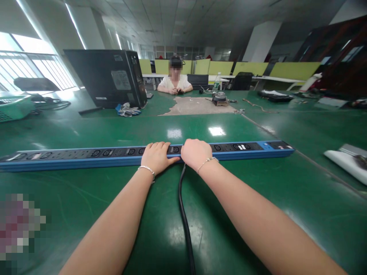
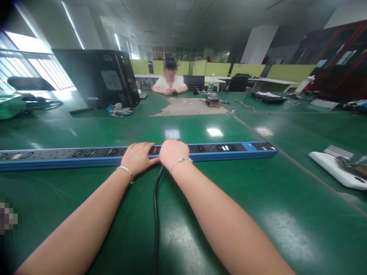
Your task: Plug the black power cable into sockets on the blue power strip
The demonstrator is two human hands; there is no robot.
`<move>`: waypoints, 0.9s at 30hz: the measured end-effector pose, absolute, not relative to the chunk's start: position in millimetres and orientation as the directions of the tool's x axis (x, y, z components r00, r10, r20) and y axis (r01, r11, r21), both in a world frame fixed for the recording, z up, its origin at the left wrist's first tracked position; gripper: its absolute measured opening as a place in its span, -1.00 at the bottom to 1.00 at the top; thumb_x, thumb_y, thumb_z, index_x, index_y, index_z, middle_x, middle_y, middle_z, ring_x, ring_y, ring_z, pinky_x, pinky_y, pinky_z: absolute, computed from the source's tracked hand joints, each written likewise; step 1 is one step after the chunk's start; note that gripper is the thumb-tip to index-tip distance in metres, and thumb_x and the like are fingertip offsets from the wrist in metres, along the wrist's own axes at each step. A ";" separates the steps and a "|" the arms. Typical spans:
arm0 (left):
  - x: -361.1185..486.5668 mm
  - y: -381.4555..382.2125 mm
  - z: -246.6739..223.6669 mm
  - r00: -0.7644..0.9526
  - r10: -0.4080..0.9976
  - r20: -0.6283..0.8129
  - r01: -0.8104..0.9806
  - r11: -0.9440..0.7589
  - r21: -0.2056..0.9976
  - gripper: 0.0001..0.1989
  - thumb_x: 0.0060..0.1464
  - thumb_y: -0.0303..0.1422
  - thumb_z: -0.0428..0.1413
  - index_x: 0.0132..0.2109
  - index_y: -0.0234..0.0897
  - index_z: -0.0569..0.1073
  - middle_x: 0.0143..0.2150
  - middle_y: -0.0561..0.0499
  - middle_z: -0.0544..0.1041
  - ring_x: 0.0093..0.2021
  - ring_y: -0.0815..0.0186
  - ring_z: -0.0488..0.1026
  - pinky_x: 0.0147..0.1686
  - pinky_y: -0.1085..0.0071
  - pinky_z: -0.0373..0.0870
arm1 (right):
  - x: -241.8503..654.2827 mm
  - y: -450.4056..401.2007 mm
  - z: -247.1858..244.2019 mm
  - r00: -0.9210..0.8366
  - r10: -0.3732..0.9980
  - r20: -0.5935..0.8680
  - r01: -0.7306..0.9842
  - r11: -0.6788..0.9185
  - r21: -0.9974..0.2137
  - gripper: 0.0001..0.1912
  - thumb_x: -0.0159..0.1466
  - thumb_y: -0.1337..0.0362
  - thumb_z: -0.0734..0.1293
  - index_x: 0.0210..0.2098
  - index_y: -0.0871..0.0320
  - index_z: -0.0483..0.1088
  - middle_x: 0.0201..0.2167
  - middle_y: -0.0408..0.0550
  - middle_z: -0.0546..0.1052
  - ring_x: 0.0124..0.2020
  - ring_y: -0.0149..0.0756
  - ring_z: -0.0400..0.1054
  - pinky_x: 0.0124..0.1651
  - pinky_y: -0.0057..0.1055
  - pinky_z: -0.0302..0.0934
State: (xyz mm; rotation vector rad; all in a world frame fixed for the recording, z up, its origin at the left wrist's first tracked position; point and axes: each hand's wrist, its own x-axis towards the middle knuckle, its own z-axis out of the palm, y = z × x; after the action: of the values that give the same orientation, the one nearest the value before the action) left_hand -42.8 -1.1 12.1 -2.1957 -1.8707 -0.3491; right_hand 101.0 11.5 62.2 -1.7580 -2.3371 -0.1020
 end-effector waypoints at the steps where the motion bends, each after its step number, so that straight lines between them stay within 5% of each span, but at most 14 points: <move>1: -43.3 -0.8 11.2 0.160 0.926 0.341 0.987 -0.162 -0.021 -0.34 -0.01 0.11 -0.08 0.10 -0.25 0.28 0.05 -0.14 0.42 0.05 0.11 0.31 0.06 0.23 0.09 | 95.4 12.1 64.6 -0.264 0.945 0.191 0.960 0.277 -0.042 -0.69 0.20 0.31 0.14 -0.29 0.26 0.50 -0.36 0.19 0.55 -0.30 -0.17 0.45 -0.26 -0.34 0.25; 8: -42.7 -1.1 10.2 0.156 0.918 0.364 0.986 -0.169 0.002 -0.37 0.01 0.08 -0.09 0.08 -0.26 0.29 0.03 -0.15 0.43 0.04 0.10 0.32 0.06 0.23 0.09 | 90.1 3.8 62.5 -0.297 0.933 0.204 0.954 0.297 0.028 -0.65 0.17 0.46 0.09 -0.31 0.27 0.51 -0.35 0.21 0.55 -0.33 -0.17 0.46 -0.30 -0.33 0.27; 17: -44.2 1.1 1.8 0.180 0.884 0.432 0.981 -0.191 -0.017 -0.35 0.00 0.10 -0.07 0.06 -0.30 0.31 -0.01 -0.15 0.44 0.00 0.09 0.32 0.03 0.18 0.13 | 90.8 12.4 64.4 -0.238 0.960 0.149 0.971 0.237 0.027 -0.68 0.21 0.36 0.13 -0.25 0.31 0.49 -0.31 0.24 0.53 -0.25 -0.21 0.45 -0.13 -0.38 0.24; 27: -39.5 -0.5 1.6 0.169 0.877 0.449 0.979 -0.201 0.025 -0.38 0.04 0.11 -0.15 0.07 -0.22 0.29 0.03 -0.07 0.43 0.03 0.16 0.31 0.04 0.21 0.13 | 98.5 18.4 57.9 -0.185 0.973 0.139 0.982 0.189 -0.016 -0.64 0.25 0.22 0.10 -0.28 0.24 0.48 -0.29 0.23 0.52 -0.25 -0.12 0.44 -0.19 -0.30 0.24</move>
State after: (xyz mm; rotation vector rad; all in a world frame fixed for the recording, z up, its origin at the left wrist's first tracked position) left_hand -39.5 -0.5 1.6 -2.1775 -1.7862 -0.5406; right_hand 98.5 18.4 57.9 -1.9259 -2.3283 -0.1165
